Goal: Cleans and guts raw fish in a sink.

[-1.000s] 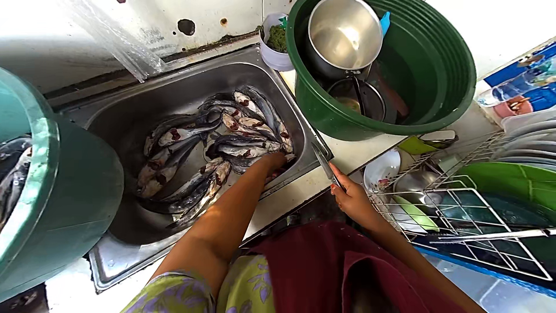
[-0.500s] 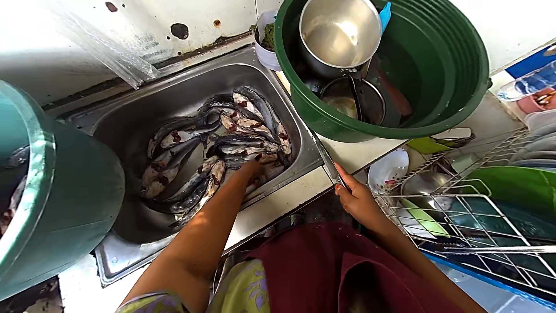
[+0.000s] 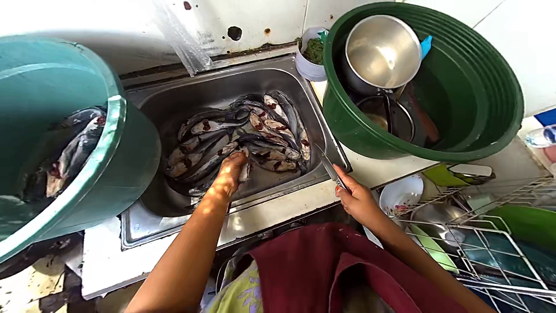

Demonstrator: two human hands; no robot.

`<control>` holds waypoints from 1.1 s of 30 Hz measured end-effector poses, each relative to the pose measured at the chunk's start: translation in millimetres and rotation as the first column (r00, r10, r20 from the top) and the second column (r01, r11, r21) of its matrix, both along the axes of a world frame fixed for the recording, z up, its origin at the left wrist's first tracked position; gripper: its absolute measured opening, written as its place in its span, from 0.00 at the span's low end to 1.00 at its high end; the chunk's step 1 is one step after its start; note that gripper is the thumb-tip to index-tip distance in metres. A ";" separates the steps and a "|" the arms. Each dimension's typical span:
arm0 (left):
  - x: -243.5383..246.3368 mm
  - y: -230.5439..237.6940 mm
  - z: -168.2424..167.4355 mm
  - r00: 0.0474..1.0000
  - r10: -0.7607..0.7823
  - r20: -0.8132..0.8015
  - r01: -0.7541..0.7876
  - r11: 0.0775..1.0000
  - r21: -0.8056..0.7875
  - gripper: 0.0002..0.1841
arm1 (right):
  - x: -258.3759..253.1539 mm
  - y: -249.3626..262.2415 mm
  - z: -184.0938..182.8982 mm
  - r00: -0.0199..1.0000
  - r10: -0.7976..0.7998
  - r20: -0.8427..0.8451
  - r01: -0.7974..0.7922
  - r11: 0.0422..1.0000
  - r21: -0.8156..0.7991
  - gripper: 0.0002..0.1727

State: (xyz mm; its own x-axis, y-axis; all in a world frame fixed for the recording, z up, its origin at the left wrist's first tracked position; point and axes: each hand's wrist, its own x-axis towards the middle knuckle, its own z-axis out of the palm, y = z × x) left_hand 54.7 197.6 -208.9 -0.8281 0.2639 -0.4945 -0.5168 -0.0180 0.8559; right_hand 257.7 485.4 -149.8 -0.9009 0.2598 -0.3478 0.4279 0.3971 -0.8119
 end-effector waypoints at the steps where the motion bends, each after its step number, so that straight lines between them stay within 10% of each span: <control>1: 3.1 -7.3 3.8 0.998 -0.007 -0.060 0.012 0.997 0.074 0.08 | -6.5 -4.9 4.4 1.000 0.019 0.005 -0.019 1.000 0.012 0.32; 11: 9.5 -6.8 4.6 0.985 0.115 -0.132 -0.025 0.838 0.546 0.14 | -64.9 -65.4 38.1 0.968 0.250 -0.010 -0.246 0.960 0.130 0.33; 33: 6.6 7.8 -2.9 0.998 0.051 0.028 -0.058 0.838 0.543 0.15 | -80.0 -92.7 45.6 0.899 0.415 0.141 -0.432 0.783 0.447 0.31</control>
